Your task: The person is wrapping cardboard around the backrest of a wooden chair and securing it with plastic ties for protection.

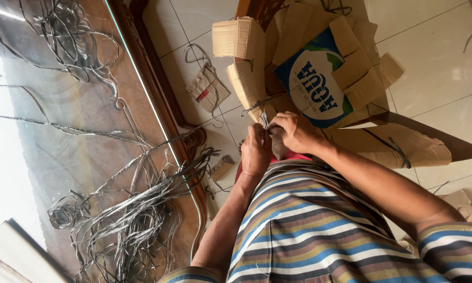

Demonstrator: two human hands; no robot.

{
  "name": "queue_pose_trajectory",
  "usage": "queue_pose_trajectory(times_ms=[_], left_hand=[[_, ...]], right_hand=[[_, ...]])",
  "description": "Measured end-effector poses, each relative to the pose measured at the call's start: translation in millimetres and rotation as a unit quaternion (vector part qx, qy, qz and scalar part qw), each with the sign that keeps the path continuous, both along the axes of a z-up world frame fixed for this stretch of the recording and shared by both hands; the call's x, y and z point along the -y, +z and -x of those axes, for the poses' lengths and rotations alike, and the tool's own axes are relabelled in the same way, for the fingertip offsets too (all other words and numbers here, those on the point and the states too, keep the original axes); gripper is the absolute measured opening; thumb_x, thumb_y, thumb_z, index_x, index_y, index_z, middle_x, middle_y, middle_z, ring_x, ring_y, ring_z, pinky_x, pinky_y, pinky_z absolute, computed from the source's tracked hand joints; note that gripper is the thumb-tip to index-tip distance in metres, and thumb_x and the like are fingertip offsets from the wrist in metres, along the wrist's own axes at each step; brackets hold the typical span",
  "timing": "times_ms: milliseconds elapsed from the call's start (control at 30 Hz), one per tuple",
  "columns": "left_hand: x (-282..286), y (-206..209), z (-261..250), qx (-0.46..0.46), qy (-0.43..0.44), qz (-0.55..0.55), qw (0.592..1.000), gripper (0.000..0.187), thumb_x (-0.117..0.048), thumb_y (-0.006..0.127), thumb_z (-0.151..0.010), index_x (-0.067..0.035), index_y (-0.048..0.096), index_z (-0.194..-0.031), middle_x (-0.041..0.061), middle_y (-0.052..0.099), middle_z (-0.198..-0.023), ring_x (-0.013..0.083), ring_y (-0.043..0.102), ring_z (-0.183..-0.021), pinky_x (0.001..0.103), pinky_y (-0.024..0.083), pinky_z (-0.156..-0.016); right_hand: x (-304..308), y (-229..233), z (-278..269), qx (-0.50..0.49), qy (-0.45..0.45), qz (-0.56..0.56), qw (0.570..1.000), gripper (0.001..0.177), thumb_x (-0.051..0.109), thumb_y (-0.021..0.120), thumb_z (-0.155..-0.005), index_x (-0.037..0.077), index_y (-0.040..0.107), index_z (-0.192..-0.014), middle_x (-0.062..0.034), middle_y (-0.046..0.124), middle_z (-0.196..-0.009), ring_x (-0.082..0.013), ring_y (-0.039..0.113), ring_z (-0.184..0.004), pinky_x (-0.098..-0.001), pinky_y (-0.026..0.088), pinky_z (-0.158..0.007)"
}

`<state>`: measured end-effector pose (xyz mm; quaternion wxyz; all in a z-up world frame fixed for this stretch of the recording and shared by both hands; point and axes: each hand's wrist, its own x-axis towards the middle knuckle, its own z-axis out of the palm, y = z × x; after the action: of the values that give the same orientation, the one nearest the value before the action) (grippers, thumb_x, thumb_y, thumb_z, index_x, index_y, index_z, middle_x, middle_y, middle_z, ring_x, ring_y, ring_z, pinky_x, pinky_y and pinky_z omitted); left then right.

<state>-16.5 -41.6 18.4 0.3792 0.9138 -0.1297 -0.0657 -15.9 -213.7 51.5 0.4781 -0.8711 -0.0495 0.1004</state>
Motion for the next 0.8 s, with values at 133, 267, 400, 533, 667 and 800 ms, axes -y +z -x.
queue_pose_trajectory(times_ms=[133,267,400,533,667,800], left_hand=[[-11.9,-8.0,-11.3,-0.047,0.017,0.037,0.998,0.009,-0.020,0.070,-0.090,-0.024,0.061,-0.091,-0.001,0.069,-0.074,0.0251,0.074,-0.073,0.038,0.058,-0.064],[-11.3,29.1,-18.1,-0.417,0.119,0.170,0.885,0.020,-0.030,0.066,-0.091,-0.015,0.077,-0.100,0.006,0.076,-0.078,0.0197,0.077,-0.074,0.034,0.061,-0.067],[-2.5,48.7,-17.9,-0.577,0.194,0.363,0.705,0.031,-0.021,0.060,-0.098,0.006,0.073,-0.105,0.019,0.075,-0.085,0.0257,0.076,-0.073,0.035,0.064,-0.066],[-3.1,21.8,-15.0,-0.615,0.227,0.408,0.635,0.025,-0.022,0.066,-0.096,0.002,0.073,-0.097,0.014,0.076,-0.082,0.0226,0.077,-0.072,0.035,0.064,-0.065],[-3.8,12.8,-13.2,-0.622,0.234,0.422,0.617,0.022,-0.018,0.064,-0.096,0.002,0.073,-0.097,0.015,0.076,-0.083,0.0237,0.078,-0.073,0.035,0.064,-0.064],[-3.1,8.3,-15.1,-0.631,0.246,0.408,0.612,0.025,-0.023,0.064,-0.094,0.000,0.071,-0.091,0.014,0.075,-0.079,0.0243,0.077,-0.068,0.035,0.064,-0.061]], right_hand=[[3.9,16.9,-11.3,-0.037,0.019,0.002,0.999,0.008,0.005,0.064,-0.094,0.002,0.071,-0.093,-0.0191,0.069,-0.083,-0.0427,0.068,-0.084,-0.0494,0.053,-0.080],[4.1,18.1,-11.3,-0.053,0.015,-0.006,0.998,0.011,0.010,0.065,-0.097,0.002,0.071,-0.093,-0.0190,0.068,-0.084,-0.0426,0.069,-0.086,-0.0496,0.053,-0.080],[4.9,-0.3,-5.9,-0.054,0.010,0.009,0.998,0.012,0.015,0.066,-0.098,0.006,0.071,-0.094,-0.0155,0.068,-0.084,-0.0404,0.069,-0.088,-0.0484,0.054,-0.082],[4.4,1.6,-6.2,-0.054,0.000,0.000,0.999,0.011,0.014,0.066,-0.098,0.005,0.069,-0.093,-0.0180,0.066,-0.084,-0.0428,0.067,-0.090,-0.0503,0.054,-0.082],[3.7,3.6,-5.5,-0.051,-0.001,0.004,0.999,0.011,0.016,0.068,-0.097,0.007,0.069,-0.091,-0.0154,0.067,-0.084,-0.0415,0.068,-0.090,-0.0490,0.054,-0.081],[3.5,2.3,-5.6,-0.048,-0.005,-0.005,0.999,0.012,0.016,0.070,-0.096,0.007,0.068,-0.090,-0.0156,0.066,-0.082,-0.0424,0.067,-0.090,-0.0493,0.054,-0.080]])
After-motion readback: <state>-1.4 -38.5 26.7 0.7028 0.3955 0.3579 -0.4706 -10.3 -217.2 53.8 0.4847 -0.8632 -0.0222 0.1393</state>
